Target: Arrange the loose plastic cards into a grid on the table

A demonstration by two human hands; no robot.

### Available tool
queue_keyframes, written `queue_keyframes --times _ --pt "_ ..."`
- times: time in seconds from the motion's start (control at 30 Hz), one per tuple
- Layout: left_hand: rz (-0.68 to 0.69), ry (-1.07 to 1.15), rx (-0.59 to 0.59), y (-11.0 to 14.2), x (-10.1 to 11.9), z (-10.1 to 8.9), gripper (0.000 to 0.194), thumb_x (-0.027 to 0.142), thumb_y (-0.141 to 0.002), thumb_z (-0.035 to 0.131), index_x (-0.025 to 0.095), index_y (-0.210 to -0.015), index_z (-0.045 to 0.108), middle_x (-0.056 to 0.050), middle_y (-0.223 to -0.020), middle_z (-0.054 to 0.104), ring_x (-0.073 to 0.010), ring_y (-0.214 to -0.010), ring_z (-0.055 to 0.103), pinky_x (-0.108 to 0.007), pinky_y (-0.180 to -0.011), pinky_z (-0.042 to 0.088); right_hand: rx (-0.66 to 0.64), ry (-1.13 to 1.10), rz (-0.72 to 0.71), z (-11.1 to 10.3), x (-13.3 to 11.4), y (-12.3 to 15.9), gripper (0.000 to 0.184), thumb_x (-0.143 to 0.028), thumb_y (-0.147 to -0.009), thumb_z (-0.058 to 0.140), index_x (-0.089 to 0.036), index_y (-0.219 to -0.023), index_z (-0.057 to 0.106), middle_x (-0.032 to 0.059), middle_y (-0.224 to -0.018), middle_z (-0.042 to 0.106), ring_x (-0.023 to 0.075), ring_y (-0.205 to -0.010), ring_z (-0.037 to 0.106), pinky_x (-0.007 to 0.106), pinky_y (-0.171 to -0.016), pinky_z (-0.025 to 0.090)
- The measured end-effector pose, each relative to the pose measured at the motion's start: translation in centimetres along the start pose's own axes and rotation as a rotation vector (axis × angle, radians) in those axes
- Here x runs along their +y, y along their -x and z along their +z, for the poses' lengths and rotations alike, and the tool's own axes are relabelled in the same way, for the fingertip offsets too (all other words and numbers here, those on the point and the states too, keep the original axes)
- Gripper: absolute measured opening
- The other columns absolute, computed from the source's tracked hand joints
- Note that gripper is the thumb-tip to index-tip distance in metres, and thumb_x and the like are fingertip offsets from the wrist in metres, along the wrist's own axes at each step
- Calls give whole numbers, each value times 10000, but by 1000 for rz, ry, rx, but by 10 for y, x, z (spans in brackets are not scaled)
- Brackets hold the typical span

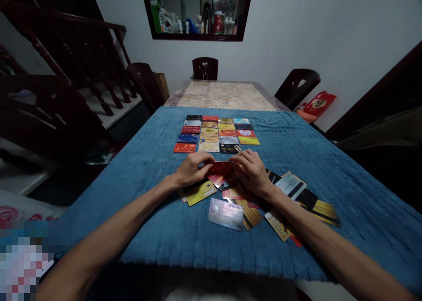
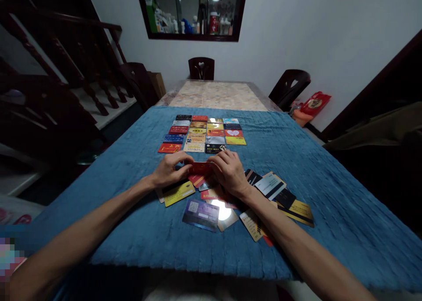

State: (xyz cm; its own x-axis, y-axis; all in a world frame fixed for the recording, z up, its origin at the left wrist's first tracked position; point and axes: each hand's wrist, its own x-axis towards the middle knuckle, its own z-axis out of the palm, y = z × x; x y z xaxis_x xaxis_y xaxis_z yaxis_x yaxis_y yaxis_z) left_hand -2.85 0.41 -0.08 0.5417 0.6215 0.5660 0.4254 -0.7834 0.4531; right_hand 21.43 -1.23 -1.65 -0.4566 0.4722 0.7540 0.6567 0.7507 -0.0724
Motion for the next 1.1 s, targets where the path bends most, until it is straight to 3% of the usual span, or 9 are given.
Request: queue_keyframes --times 0.23,0.43,0.8,1.1 --pt "-35 7 21 -3 2 -3 115 67 -834 608 154 -868 674 -30 -854 716 -147 -787 642 -281 -755 523 -29 124 -53 2 -3 0 139 -245 -985 552 -186 -1063 650 99 -1017 679 253 -977 544 384 -829 406" --pt "-86 18 49 -4 0 -7 147 21 -802 605 151 -831 664 -8 -783 692 -136 -737 621 -257 -703 493 -74 212 -63 6 -4 1 274 -280 -910 652 -174 -1163 634 130 -1126 645 292 -1068 501 417 -882 403" --pt "-104 13 54 -6 -6 -13 170 6 -796 583 152 -827 664 -12 -804 694 -135 -750 622 -254 -709 497 -57 296 -68 6 -8 1 365 -338 -927 612 -156 -1243 599 148 -1158 635 299 -1081 492 420 -877 399" --pt "-91 9 73 -4 -7 -11 155 43 -818 586 152 -883 674 -22 -827 710 -138 -748 637 -270 -715 520 -27 349 -69 7 -10 -1 310 -240 -944 531 -133 -1221 619 163 -1117 669 306 -1076 505 432 -864 412"
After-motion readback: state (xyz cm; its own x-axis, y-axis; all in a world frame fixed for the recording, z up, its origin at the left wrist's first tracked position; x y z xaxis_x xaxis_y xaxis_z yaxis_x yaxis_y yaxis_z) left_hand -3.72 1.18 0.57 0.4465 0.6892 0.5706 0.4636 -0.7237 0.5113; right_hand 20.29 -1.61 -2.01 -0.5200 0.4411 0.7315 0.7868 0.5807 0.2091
